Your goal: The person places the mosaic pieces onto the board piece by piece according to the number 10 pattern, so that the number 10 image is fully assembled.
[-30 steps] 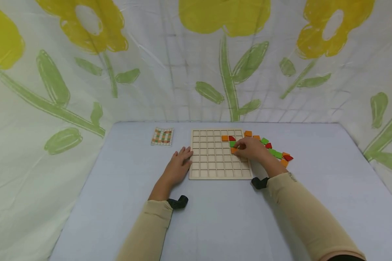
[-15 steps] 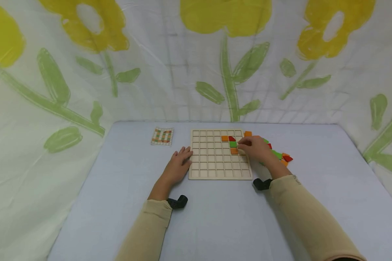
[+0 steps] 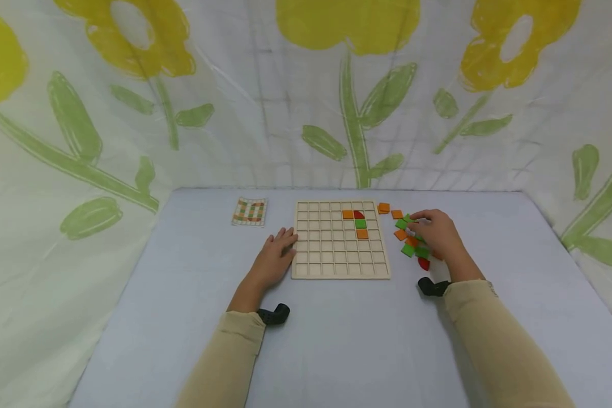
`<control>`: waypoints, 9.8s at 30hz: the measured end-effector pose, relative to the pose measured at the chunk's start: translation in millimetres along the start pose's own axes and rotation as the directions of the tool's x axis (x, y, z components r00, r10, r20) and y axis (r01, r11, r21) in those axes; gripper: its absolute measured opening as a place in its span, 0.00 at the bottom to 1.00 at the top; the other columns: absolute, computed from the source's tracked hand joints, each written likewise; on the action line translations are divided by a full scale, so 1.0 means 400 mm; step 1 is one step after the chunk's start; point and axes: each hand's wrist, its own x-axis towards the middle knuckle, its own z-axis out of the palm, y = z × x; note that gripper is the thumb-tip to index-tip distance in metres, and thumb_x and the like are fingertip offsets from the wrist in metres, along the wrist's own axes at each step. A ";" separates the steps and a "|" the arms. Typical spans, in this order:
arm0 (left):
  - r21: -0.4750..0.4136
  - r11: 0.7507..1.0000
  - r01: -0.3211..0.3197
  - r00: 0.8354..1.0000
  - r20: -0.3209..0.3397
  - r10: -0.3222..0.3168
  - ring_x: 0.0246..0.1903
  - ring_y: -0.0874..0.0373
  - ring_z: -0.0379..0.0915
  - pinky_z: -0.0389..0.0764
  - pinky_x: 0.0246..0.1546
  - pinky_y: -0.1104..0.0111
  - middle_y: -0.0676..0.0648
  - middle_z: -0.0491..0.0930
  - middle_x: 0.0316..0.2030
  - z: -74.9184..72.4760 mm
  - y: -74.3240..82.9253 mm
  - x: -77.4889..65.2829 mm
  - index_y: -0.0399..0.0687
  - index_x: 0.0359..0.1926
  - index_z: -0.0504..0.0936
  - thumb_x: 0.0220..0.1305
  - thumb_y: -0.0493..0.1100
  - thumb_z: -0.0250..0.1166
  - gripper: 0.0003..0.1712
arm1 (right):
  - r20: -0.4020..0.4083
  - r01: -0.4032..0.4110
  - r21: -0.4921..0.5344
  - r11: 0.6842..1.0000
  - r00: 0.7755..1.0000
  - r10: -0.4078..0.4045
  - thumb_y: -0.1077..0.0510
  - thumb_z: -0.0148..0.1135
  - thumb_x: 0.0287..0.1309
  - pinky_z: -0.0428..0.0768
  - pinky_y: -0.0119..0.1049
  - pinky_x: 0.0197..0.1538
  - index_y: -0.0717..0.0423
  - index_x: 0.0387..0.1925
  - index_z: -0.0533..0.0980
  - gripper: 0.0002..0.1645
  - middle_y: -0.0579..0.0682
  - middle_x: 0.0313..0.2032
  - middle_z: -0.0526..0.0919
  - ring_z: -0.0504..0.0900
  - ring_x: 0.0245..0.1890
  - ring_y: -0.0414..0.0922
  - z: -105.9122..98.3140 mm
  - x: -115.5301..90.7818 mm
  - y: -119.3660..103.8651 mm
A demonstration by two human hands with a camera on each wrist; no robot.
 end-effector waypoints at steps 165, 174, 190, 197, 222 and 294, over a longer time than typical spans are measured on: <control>-0.038 0.999 -0.003 1.000 0.009 0.003 0.77 0.57 0.42 0.38 0.78 0.59 0.52 0.57 0.75 0.000 -0.003 -0.002 0.46 0.71 0.68 0.74 0.44 0.54 0.26 | 0.107 0.067 -0.042 0.997 0.992 -0.063 0.54 0.57 0.69 0.77 0.50 0.58 0.54 0.58 0.78 0.19 0.60 0.58 0.79 0.75 0.54 0.55 0.014 -0.016 -0.058; -0.035 0.999 -0.006 1.000 0.009 0.006 0.77 0.57 0.42 0.38 0.78 0.60 0.53 0.57 0.75 -0.004 0.000 -0.001 0.47 0.71 0.67 0.74 0.44 0.53 0.27 | 0.107 0.143 0.015 0.990 0.984 -0.144 0.56 0.65 0.60 0.78 0.33 0.40 0.56 0.46 0.75 0.14 0.54 0.42 0.79 0.80 0.45 0.51 0.060 -0.049 -0.084; -0.029 1.000 -0.007 1.000 0.015 0.007 0.77 0.57 0.42 0.38 0.78 0.59 0.52 0.56 0.75 -0.005 0.001 -0.002 0.47 0.71 0.67 0.74 0.44 0.53 0.27 | 0.190 0.133 -0.014 0.991 0.973 -0.128 0.48 0.72 0.55 0.76 0.35 0.36 0.48 0.33 0.84 0.09 0.46 0.34 0.85 0.76 0.36 0.47 0.140 -0.086 -0.131; -0.029 1.000 -0.004 1.000 0.014 0.004 0.77 0.57 0.42 0.38 0.78 0.60 0.52 0.56 0.75 -0.006 0.001 -0.001 0.47 0.71 0.67 0.75 0.44 0.53 0.27 | 0.177 0.142 -0.053 0.988 0.976 -0.131 0.48 0.72 0.55 0.74 0.34 0.34 0.49 0.33 0.85 0.10 0.48 0.35 0.83 0.75 0.35 0.46 0.153 -0.081 -0.132; -0.021 1.000 -0.008 1.000 -0.011 0.008 0.76 0.58 0.43 0.38 0.78 0.59 0.53 0.58 0.74 0.003 -0.007 0.004 0.47 0.70 0.68 0.74 0.44 0.54 0.26 | 0.231 0.257 -0.092 0.962 0.945 -0.230 0.50 0.73 0.54 0.73 0.35 0.34 0.49 0.34 0.83 0.09 0.46 0.30 0.80 0.73 0.33 0.45 0.156 -0.061 -0.118; -0.030 0.999 -0.024 1.000 0.004 0.024 0.77 0.54 0.43 0.38 0.78 0.57 0.49 0.58 0.74 -0.001 -0.010 0.005 0.44 0.70 0.69 0.74 0.42 0.54 0.26 | 0.282 0.425 -0.214 0.879 0.889 -0.361 0.46 0.72 0.55 0.76 0.39 0.43 0.50 0.41 0.82 0.16 0.49 0.40 0.78 0.73 0.41 0.47 0.186 -0.078 -0.194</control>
